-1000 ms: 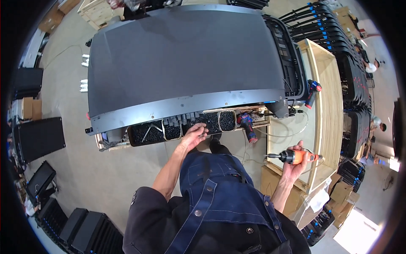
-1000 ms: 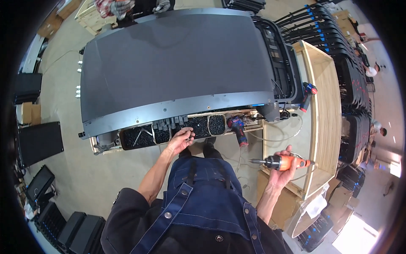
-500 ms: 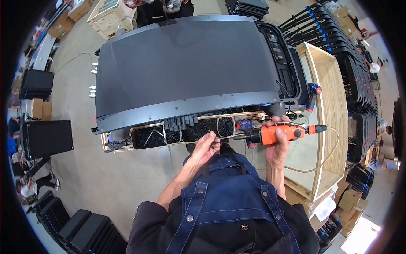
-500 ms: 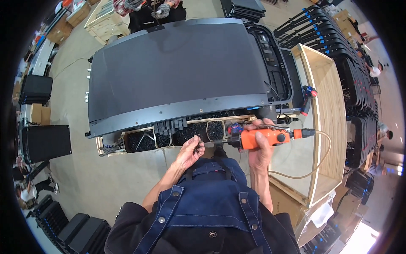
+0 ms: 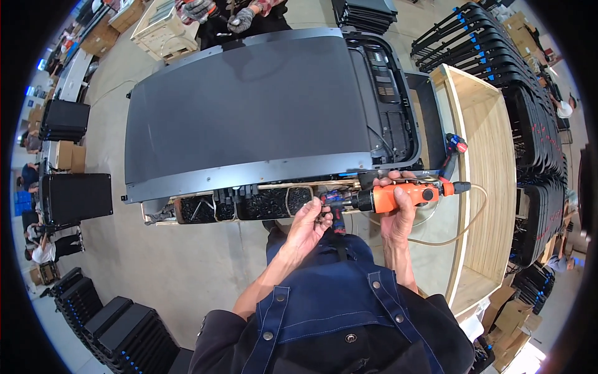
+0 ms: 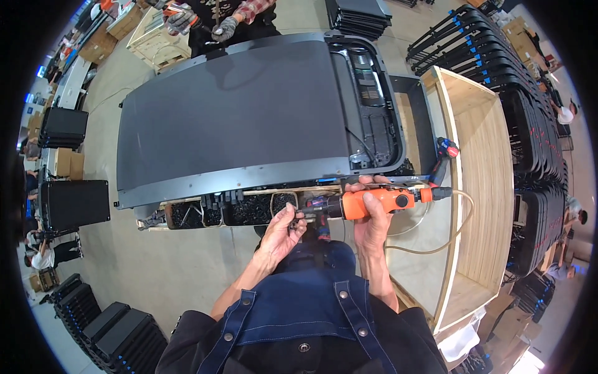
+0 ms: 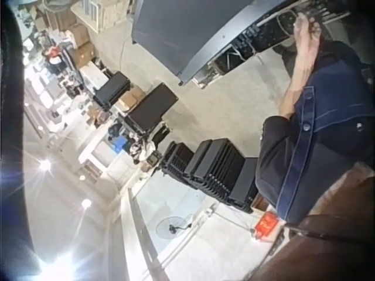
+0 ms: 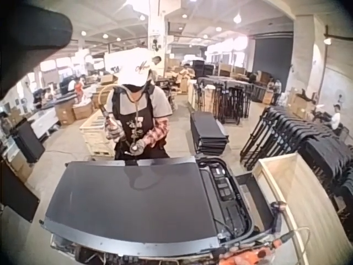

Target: Assembling the base and side panels of a treadmill using various power tools and manual fittings.

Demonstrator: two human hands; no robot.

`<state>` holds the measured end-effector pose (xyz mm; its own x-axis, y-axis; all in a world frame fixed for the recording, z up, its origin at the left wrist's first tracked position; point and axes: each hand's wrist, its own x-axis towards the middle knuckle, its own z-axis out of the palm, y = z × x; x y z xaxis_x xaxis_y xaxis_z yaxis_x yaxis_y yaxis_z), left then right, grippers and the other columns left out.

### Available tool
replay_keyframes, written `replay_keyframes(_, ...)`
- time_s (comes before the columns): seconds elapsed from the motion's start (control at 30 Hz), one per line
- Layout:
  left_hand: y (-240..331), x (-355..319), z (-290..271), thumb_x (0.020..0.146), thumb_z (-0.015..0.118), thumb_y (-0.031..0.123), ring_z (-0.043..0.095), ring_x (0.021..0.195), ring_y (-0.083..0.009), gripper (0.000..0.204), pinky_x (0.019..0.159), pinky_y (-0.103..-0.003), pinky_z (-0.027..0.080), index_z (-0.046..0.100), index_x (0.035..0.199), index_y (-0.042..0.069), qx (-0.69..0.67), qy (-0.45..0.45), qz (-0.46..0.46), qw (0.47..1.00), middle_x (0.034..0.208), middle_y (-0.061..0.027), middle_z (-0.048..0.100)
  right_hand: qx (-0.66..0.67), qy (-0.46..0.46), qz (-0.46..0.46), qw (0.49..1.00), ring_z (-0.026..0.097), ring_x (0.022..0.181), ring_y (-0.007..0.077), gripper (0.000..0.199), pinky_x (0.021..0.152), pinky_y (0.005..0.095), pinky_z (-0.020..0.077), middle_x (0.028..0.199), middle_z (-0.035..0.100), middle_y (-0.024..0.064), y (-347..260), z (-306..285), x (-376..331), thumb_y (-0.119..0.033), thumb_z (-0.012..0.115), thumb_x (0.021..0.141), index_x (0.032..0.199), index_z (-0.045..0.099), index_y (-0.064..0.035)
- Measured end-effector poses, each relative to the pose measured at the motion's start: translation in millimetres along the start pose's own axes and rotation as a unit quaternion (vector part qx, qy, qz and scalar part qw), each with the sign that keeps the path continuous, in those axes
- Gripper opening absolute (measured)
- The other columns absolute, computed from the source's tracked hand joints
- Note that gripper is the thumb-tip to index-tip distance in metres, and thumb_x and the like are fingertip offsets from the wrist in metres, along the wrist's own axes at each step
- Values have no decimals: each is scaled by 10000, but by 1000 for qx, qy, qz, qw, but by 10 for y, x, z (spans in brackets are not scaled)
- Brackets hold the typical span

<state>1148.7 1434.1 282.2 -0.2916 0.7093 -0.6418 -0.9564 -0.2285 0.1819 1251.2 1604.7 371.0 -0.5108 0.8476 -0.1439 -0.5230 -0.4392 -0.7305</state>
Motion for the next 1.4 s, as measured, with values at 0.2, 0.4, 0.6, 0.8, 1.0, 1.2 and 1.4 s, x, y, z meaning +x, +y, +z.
replay_keyframes(0.2, -345, 123, 426, 980, 659, 335, 644, 757, -146, 266, 670, -274, 556, 611, 980, 74, 150, 62, 132, 978, 908, -61, 666, -25, -24, -31, 999, 620, 997, 242, 458, 1042, 509, 466, 1148, 593, 93, -219, -356, 164, -88, 688, 853, 1272, 505, -104)
replay_keyframes(0.4, -461, 652, 666, 958, 679, 356, 630, 737, -144, 302, 658, -265, 557, 620, 996, 63, 41, 42, -5, 998, 853, -34, 645, -119, -51, -89, 988, 627, 1021, 252, 510, 1036, 502, 456, 1167, 582, 121, -508, -326, 428, -60, 680, 834, 1303, 482, -88)
replay_keyframes(0.6, -628, 994, 962, 921, 691, 360, 569, 730, -116, 306, 624, -215, 531, 600, 976, 74, -165, -44, -85, 982, 806, 5, 578, -188, -103, -121, 969, 669, 994, 253, 498, 928, 421, 548, 1173, 638, 179, -580, -29, 701, 3, 739, 782, 1218, 501, -26)
replay_keyframes(0.8, -650, 1147, 855, 952, 612, 450, 544, 669, -115, 375, 581, -200, 526, 570, 920, 79, -230, -48, -114, 965, 782, 12, 547, -346, -218, -88, 908, 680, 980, 210, 474, 883, 354, 572, 1141, 674, 168, -411, 274, 806, 44, 751, 762, 1179, 532, -3)
replay_keyframes(1.0, -578, 853, 694, 1054, 508, 335, 665, 813, -178, 313, 706, -305, 588, 592, 1097, 37, -55, -33, -52, 997, 933, -59, 643, -364, -338, 15, 868, 685, 963, 164, 361, 857, 312, 574, 1122, 677, 112, -235, 486, 989, 56, 736, 744, 1076, 620, -25)
replay_keyframes(1.2, -491, 495, 491, 1064, 498, 235, 655, 888, -175, 328, 820, -308, 575, 559, 1279, -4, 69, -106, -14, 992, 1054, -109, 648, -327, -354, 4, 876, 687, 962, 176, 409, 853, 330, 580, 1015, 677, 96, -252, 413, 1052, 91, 734, 729, 1094, 587, -22)
replay_keyframes(1.4, -443, 410, 335, 1027, 579, 254, 653, 799, -147, 263, 737, -276, 578, 620, 1179, 43, 66, -108, 14, 992, 936, -49, 661, -356, -369, -29, 858, 686, 932, 180, 391, 838, 338, 571, 998, 685, 102, -179, 299, 1039, 61, 746, 732, 1075, 583, -33)
